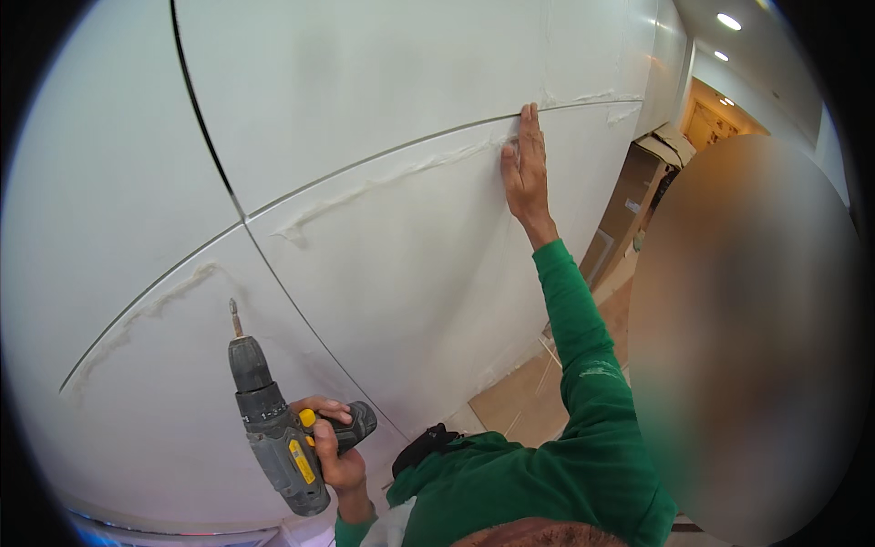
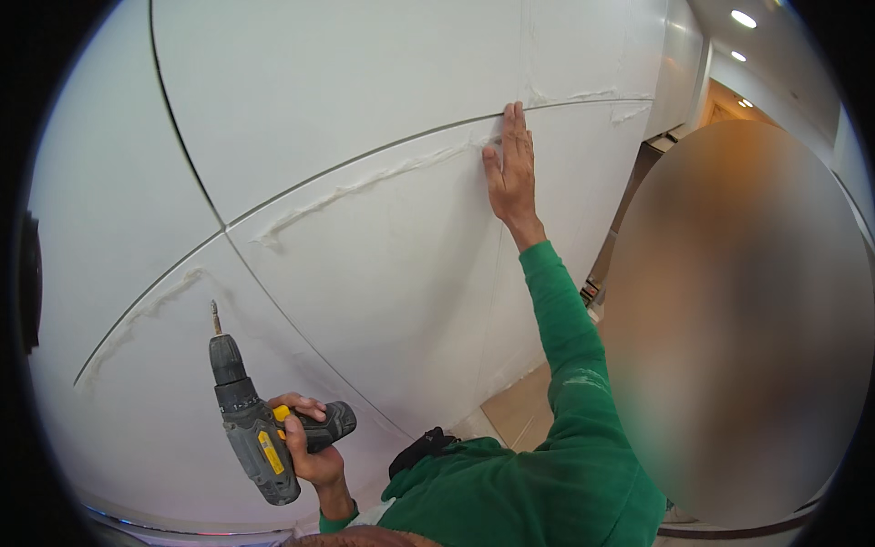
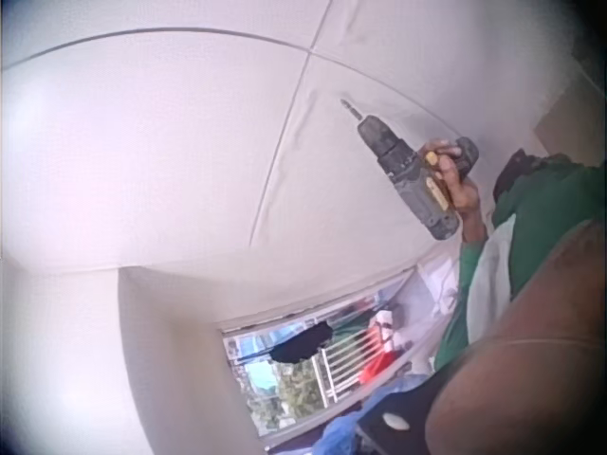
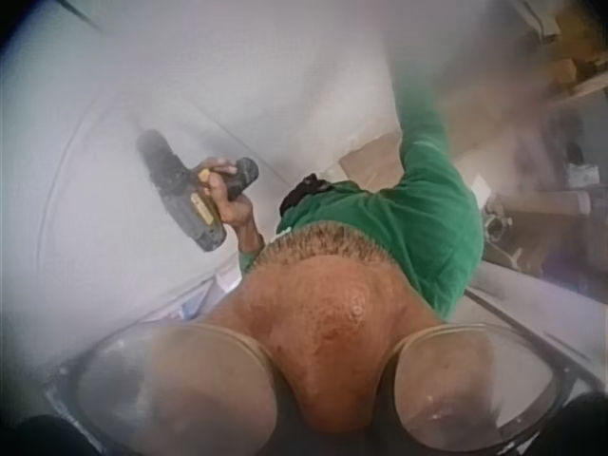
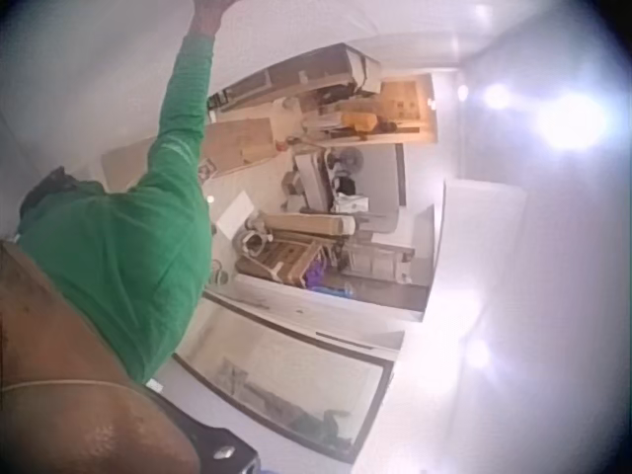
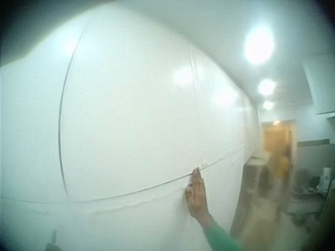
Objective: The person uses a cordless drill to attach metal hinges to white cabinet doors. They repeatedly open and close the doors to align the hinges, then drive screws into the hinge plates to secure them to the cabinet frame.
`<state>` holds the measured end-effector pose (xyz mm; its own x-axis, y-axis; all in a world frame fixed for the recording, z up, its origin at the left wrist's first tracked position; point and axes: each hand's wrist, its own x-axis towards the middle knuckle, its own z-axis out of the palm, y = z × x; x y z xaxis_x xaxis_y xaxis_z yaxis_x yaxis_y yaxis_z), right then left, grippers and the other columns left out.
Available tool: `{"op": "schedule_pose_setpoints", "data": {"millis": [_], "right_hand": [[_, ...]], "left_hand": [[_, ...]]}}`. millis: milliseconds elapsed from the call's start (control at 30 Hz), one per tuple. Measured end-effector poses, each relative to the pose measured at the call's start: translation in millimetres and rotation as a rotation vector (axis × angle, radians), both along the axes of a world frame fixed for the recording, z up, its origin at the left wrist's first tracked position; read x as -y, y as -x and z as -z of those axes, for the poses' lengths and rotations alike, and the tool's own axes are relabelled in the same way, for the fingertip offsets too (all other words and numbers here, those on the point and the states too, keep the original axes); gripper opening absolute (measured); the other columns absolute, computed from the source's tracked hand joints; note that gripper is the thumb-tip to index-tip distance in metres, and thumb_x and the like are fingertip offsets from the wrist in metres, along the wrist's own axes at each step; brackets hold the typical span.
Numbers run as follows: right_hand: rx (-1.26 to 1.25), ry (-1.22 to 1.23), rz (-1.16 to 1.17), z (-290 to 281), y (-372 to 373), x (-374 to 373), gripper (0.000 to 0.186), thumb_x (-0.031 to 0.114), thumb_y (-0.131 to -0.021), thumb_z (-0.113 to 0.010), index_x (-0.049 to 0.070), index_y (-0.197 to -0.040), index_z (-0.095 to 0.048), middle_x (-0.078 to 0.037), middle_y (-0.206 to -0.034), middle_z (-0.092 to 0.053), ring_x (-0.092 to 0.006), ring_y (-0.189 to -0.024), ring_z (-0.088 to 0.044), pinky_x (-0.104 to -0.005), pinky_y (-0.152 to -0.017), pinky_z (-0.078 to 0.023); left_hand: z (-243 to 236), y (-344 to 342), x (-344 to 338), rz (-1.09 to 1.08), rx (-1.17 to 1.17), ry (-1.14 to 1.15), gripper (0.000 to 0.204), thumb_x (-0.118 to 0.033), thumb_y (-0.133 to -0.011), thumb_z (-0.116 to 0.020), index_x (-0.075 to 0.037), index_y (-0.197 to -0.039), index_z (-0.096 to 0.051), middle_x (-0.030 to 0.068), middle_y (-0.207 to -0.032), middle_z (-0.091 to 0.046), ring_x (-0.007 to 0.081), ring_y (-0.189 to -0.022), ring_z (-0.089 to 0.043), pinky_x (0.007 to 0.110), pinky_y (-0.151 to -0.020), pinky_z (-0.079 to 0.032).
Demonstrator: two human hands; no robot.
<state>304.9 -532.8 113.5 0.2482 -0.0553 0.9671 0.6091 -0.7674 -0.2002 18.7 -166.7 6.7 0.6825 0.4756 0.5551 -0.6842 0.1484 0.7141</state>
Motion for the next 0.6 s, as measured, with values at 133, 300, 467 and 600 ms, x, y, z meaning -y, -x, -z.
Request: {"op": "schedule_pose_setpoints", "data": {"millis": [133, 300, 467, 600], "right_hand": [[-0.022, 0.039, 0.088, -9.9, 8.1, -19.6, 0.07, 0.04, -0.113, -0.046, 0.003, -0.169, -0.025, -0.019, -0.177, -0.023, -0.0327, -0.164, -0.023, -0.0528, -0.132, -0.015], [-0.002, -0.018, -0.034, -26.8, 32.7, -17.8, 0.062, 0.03, -0.109, -0.056, 0.004, -0.163, -0.04, -0.019, -0.169, -0.04, -0.0334, -0.157, -0.036, -0.0484, -0.13, -0.022], [0.199, 0.06, 0.224, -88.7, 80.3, -36.0, 0.037, 0.006, -0.096, -0.073, 0.005, -0.133, -0.073, -0.016, -0.135, -0.071, -0.0329, -0.126, -0.063, -0.0408, -0.113, -0.043], [0.509, 0.513, 0.039, -186.1, 103.5, -98.4, 0.028, 0.002, -0.092, -0.074, 0.006, -0.119, -0.078, -0.009, -0.119, -0.073, -0.0298, -0.112, -0.066, -0.041, -0.099, -0.053]], "left_hand": [[-5.1, 6.7, -3.8, 0.053, -0.053, 0.019, 0.03, -0.02, -0.096, -0.062, 0.003, -0.112, -0.053, 0.016, -0.097, -0.063, 0.0188, -0.079, -0.062, 0.038, -0.082, -0.057], [-6.3, 11.0, -2.6, 0.106, -0.065, 0.048, 0.029, -0.022, -0.096, -0.064, 0.003, -0.109, -0.055, 0.0151, -0.097, -0.062, 0.019, -0.08, -0.062, 0.039, -0.083, -0.056], [-5.8, 13.1, -5.9, 0.173, -0.045, 0.02, 0.028, -0.016, -0.097, -0.059, 0.004, -0.116, -0.055, 0.0148, -0.096, -0.063, 0.0179, -0.079, -0.061, 0.038, -0.081, -0.055], [-3.4, 22.6, -14.9, 0.233, -0.137, 0.082, 0.026, -0.018, -0.096, -0.063, 0.001, -0.113, -0.059, 0.0119, -0.096, -0.064, 0.0171, -0.081, -0.062, 0.036, -0.08, -0.053]]}}
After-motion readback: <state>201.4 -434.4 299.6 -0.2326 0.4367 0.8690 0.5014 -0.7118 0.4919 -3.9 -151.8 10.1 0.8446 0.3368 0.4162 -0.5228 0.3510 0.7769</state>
